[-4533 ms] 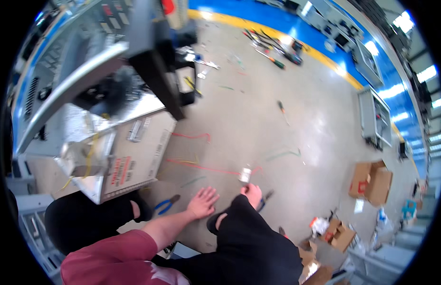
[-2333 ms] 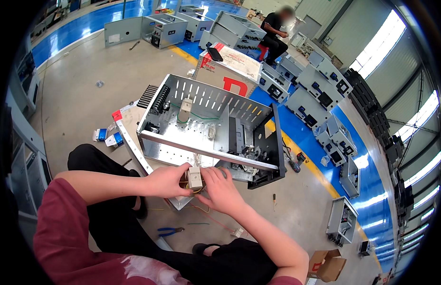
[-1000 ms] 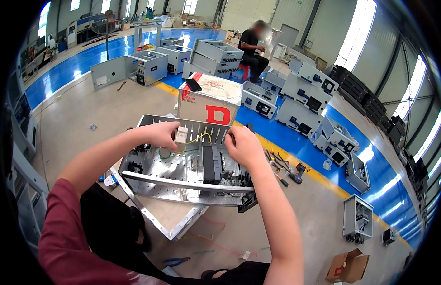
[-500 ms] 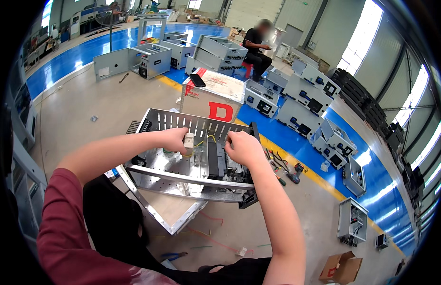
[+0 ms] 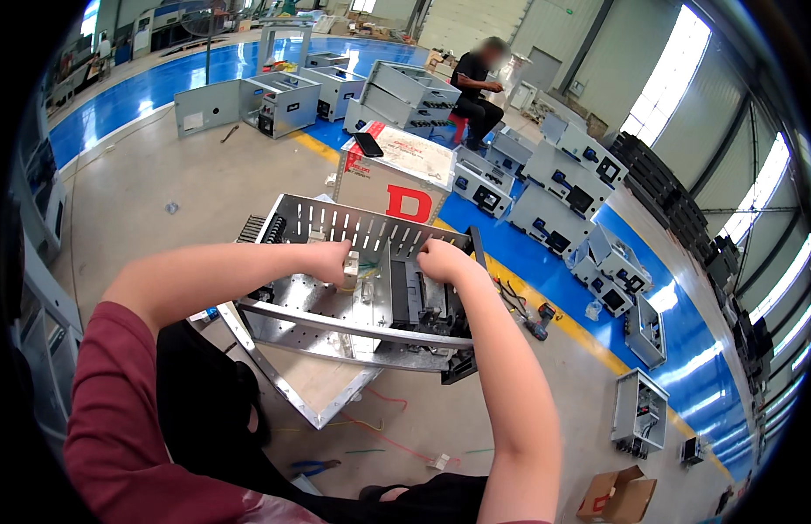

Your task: The person sits on the floor and threads a red wire through a small white electrical component. They then place the component into a metal electrical cabinet and connect the wire to terminals inside the cabinet.

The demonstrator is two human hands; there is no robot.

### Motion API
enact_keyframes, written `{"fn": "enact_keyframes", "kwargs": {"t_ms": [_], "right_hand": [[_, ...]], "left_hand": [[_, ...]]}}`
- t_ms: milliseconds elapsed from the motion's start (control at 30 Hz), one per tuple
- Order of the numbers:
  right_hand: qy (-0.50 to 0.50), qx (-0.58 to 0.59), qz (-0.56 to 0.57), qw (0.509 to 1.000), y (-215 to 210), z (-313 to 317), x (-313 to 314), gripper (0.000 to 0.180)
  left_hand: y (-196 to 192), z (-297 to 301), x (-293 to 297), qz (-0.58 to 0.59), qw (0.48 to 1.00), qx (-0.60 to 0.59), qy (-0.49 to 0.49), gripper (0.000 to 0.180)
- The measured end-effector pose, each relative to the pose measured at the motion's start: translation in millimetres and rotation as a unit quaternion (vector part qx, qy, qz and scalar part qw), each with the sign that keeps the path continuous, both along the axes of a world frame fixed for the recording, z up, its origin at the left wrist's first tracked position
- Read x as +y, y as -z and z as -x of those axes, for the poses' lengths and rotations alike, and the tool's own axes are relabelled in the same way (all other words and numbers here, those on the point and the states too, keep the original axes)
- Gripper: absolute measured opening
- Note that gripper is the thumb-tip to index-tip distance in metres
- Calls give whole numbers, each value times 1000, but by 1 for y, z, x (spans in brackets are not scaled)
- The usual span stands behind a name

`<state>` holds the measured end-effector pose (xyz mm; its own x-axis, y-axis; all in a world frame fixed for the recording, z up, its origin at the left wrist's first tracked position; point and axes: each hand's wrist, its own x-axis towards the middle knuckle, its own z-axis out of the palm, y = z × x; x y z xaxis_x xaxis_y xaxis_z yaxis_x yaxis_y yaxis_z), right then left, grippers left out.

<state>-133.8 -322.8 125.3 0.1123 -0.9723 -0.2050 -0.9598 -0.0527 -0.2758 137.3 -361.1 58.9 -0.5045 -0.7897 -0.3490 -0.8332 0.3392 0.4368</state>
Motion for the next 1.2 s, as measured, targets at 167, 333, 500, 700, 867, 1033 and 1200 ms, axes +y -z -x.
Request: {"fn": "enact_keyframes", "kwargs": {"t_ms": [167,333,500,700,867,1033,1200], "right_hand": [[79,-75,-167,980,24,9,-47,52],[121,-200,-207,950,37,-7,-31,54],[140,-289,-230,918,41,-11,-29,39],[157,-323,-226,906,47,-8,-30,36],[178,-360,-251,881,52,-11,-33,36],[229,-392,-271,849,65,4,-48,31],[228,-402,-334,822,73,10,-73,22]], "left_hand": [[-24,5,4,107,993,43,40,68],[-56,-14,11,163,965,197,-64,30],[-72,-25,18,165,985,-40,24,28],[-41,-39,15,298,879,-241,284,24],[-19,-46,12,395,815,-282,315,13],[-27,-35,12,378,848,-241,282,12],[-32,-40,12,313,907,-205,195,16]]}}
